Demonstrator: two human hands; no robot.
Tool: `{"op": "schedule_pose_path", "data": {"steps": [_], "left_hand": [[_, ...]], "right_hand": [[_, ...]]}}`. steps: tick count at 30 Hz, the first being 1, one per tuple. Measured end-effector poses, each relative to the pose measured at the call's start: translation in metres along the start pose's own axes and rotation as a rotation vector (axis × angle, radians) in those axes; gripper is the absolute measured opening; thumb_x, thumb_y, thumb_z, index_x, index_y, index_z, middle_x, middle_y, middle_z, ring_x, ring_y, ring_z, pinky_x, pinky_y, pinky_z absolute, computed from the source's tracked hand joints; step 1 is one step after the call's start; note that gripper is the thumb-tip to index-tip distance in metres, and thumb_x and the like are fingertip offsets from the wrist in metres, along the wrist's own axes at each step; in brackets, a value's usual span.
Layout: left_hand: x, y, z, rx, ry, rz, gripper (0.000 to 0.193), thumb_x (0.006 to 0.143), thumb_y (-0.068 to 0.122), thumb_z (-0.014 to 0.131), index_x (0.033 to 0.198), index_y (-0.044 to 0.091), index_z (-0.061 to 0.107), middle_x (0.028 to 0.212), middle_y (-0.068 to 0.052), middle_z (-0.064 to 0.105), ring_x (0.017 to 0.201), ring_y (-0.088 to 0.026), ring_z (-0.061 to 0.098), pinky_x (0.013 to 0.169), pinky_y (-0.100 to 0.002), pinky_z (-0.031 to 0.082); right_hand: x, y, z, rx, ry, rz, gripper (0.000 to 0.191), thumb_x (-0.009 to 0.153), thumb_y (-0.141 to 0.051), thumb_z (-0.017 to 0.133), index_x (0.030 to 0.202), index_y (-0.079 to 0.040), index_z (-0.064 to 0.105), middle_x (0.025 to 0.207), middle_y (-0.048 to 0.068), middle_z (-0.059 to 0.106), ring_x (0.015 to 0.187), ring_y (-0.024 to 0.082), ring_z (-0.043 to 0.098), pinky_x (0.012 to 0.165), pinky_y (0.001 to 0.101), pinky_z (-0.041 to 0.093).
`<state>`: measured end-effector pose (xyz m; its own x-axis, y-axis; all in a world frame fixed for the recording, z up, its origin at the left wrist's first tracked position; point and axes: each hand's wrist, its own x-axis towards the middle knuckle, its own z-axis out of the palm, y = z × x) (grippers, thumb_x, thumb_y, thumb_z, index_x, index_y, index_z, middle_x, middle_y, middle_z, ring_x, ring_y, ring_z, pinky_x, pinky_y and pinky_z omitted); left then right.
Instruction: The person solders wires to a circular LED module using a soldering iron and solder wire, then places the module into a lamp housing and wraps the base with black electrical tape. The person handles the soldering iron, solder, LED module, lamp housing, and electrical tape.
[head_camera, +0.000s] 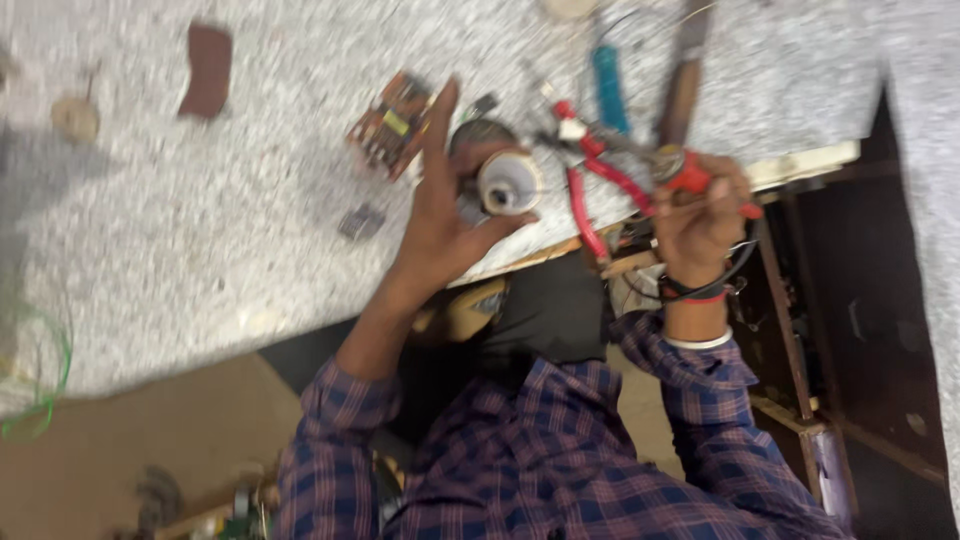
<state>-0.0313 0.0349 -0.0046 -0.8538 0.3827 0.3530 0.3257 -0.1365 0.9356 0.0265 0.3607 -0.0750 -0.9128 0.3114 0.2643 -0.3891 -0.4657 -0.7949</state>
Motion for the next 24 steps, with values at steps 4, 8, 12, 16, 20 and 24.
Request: {"op": "schedule_pose_path", "data": {"steps": [4,8,12,16,20,24], "left_hand": [[-0.014,-0.014,-0.015,0.135,0.047,0.064,0.111,0.092,0.026,0.091,0.162,0.026,0.005,0.158,-0.023,0.041,0.134,-0.029,0.066,0.110,-0.044,0.055],[-0.026,-0.021,-0.011,0.252,0.134,0.032,0.099,0.090,0.030,0.095,0.159,0.019,0.024,0.133,-0.013,0.070,0.129,-0.027,0.070,0.111,-0.041,0.056],[-0.027,-0.026,-0.006,0.302,0.151,0.020,0.080,0.090,0.032,0.094,0.148,0.014,0.043,0.120,-0.010,0.074,0.115,-0.021,0.077,0.101,-0.034,0.064],[-0.025,-0.030,-0.005,0.285,0.150,-0.113,0.076,0.087,0.035,0.094,0.143,0.009,0.050,0.106,-0.007,0.076,0.093,-0.015,0.079,0.079,-0.029,0.066],[-0.024,-0.029,-0.007,0.287,0.219,-0.042,0.070,0.094,0.036,0.092,0.142,0.010,0.048,0.118,-0.006,0.073,0.100,-0.014,0.078,0.086,-0.028,0.067],[-0.020,-0.032,-0.007,0.522,0.261,0.050,0.064,0.094,0.040,0.090,0.135,0.012,0.051,0.128,-0.009,0.061,0.093,-0.014,0.073,0.077,-0.027,0.064]], "right_hand": [[0.001,0.015,0.004,-0.056,-0.076,-0.020,0.037,0.108,-0.036,0.069,0.117,-0.001,0.066,0.103,0.021,0.074,0.072,0.022,0.066,0.061,0.0288,0.051],[-0.002,0.018,0.007,-0.079,-0.082,-0.021,0.035,0.109,-0.034,0.068,0.118,0.000,0.066,0.102,0.022,0.073,0.068,0.023,0.064,0.057,0.0289,0.050],[-0.014,0.017,0.008,-0.070,-0.129,0.011,0.032,0.109,-0.034,0.067,0.120,-0.004,0.065,0.102,0.022,0.074,0.070,0.024,0.064,0.061,0.0316,0.051],[-0.020,0.026,0.002,-0.111,-0.132,0.003,0.031,0.109,-0.032,0.066,0.125,-0.006,0.060,0.106,0.021,0.072,0.074,0.027,0.066,0.062,0.0343,0.052],[-0.014,0.033,-0.002,-0.065,-0.161,0.021,0.032,0.108,-0.031,0.066,0.120,-0.002,0.059,0.106,0.020,0.071,0.075,0.027,0.068,0.058,0.0344,0.052],[-0.011,0.035,0.001,-0.060,-0.176,0.028,0.031,0.109,-0.029,0.066,0.124,-0.003,0.058,0.104,0.019,0.071,0.077,0.026,0.069,0.058,0.0324,0.053]]}}
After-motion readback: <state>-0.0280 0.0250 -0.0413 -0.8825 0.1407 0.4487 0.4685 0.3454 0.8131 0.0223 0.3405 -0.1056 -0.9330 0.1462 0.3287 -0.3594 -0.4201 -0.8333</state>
